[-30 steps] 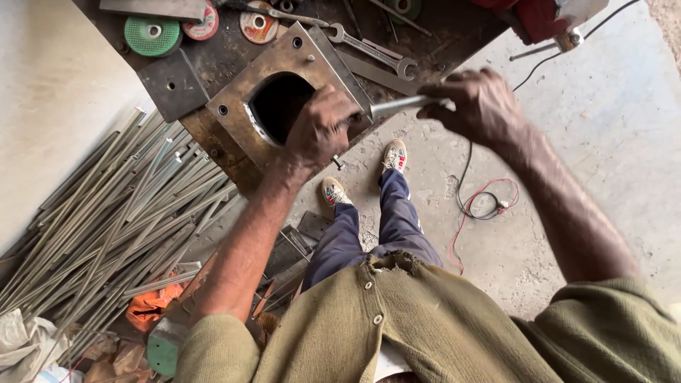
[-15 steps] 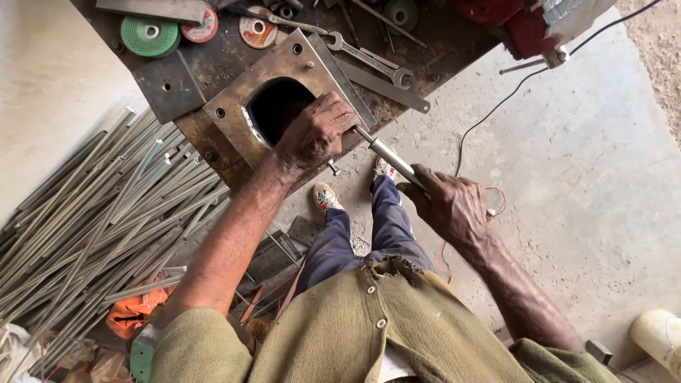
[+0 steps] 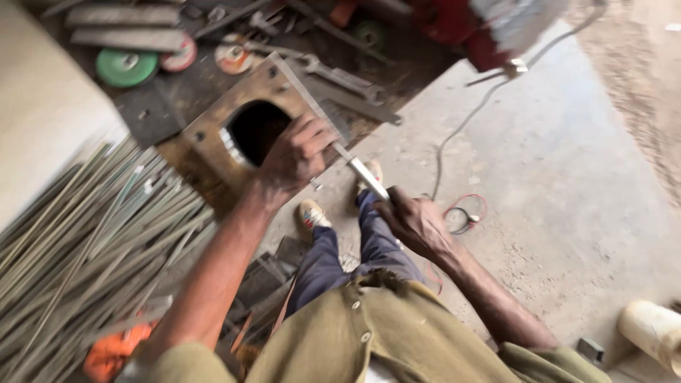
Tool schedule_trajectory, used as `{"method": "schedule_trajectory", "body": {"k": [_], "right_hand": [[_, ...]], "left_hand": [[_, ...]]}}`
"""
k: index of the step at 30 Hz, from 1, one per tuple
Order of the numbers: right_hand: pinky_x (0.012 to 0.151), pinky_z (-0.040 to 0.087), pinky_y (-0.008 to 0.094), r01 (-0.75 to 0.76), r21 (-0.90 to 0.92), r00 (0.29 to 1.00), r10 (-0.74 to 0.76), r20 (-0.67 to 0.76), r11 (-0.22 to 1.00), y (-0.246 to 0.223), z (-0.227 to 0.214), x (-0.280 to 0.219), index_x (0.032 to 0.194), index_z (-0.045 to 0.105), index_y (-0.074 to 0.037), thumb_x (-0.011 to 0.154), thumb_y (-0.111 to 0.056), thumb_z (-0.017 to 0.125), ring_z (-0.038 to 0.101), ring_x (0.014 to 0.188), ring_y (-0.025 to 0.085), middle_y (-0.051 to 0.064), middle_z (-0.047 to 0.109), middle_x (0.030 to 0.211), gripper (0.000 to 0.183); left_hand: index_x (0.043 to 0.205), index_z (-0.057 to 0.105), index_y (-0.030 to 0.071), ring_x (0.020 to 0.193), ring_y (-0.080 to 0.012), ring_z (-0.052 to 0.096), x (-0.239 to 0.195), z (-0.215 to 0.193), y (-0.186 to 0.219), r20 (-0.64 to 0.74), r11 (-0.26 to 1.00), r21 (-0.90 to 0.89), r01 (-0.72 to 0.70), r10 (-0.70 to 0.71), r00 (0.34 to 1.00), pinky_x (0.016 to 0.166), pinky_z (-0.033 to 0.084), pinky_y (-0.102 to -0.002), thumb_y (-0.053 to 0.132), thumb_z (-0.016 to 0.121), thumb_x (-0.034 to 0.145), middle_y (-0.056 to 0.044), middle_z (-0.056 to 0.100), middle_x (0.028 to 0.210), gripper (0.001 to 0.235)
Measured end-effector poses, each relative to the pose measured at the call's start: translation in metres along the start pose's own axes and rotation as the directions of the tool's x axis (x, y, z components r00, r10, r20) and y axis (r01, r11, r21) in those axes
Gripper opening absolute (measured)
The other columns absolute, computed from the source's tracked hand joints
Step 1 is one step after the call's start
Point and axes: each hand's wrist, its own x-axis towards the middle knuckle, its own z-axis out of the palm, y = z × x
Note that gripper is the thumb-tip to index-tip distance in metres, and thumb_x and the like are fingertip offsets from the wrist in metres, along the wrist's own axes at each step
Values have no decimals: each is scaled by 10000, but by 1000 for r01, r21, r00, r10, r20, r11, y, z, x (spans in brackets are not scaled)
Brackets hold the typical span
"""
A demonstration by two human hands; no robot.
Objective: Measuring a square metal plate with a center hole using a steel ruler and testing the fit with a metal rod.
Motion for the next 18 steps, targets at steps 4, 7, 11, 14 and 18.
{"method": "schedule_trajectory", "body": {"k": [4, 7, 11, 14, 18], "right_hand": [[471, 404, 358, -341, 507, 895, 109, 432, 792, 11, -10, 14, 935, 643, -102, 965, -520, 660, 502, 531, 134, 11, 547, 617, 419], [485, 339, 322, -456, 650, 805, -29, 592, 607, 31, 11, 19, 764, 596, -63, 961, -547, 706, 424, 571, 104, -28, 477, 656, 534], [500, 398, 327, -553, 666, 688, -177, 704, 501, 32, 14, 30, 694, 618, -45, 968, -532, 699, 485, 549, 137, 24, 526, 645, 564], [488, 483, 335, -663, 604, 551, -259, 794, 441, 28, 6, 32, 686, 677, -26, 944, -505, 674, 601, 506, 173, 74, 621, 605, 544], [464, 475, 344, -608, 619, 547, -303, 781, 497, 36, 23, 36, 671, 671, -23, 947, -473, 688, 586, 482, 173, 72, 607, 582, 528]], "left_hand": [[1090, 715, -43, 1093, -343, 645, 3, -3, 28, -94, 986, 43, 162, -158, 983, 947, 561, -435, -92, 666, 833, -169, 687, 1092, 266], [1286, 659, -51, 1199, -377, 627, -26, -15, 44, -121, 950, 120, 289, -274, 954, 1038, 509, -474, 139, 778, 825, -225, 674, 1268, 512], [1377, 573, -60, 1282, -368, 588, -93, -29, 25, 45, 856, 407, 319, -368, 929, 1181, 426, -525, 562, 762, 750, -237, 643, 1324, 904], [1355, 597, -3, 1331, -324, 585, -112, -20, 6, 116, 865, 423, 270, -347, 931, 1261, 381, -523, 588, 711, 760, -178, 658, 1321, 846], [1316, 620, 55, 1321, -268, 594, -95, -22, 7, 106, 852, 363, 378, -441, 891, 1287, 348, -513, 557, 702, 778, -114, 675, 1295, 741]]}}
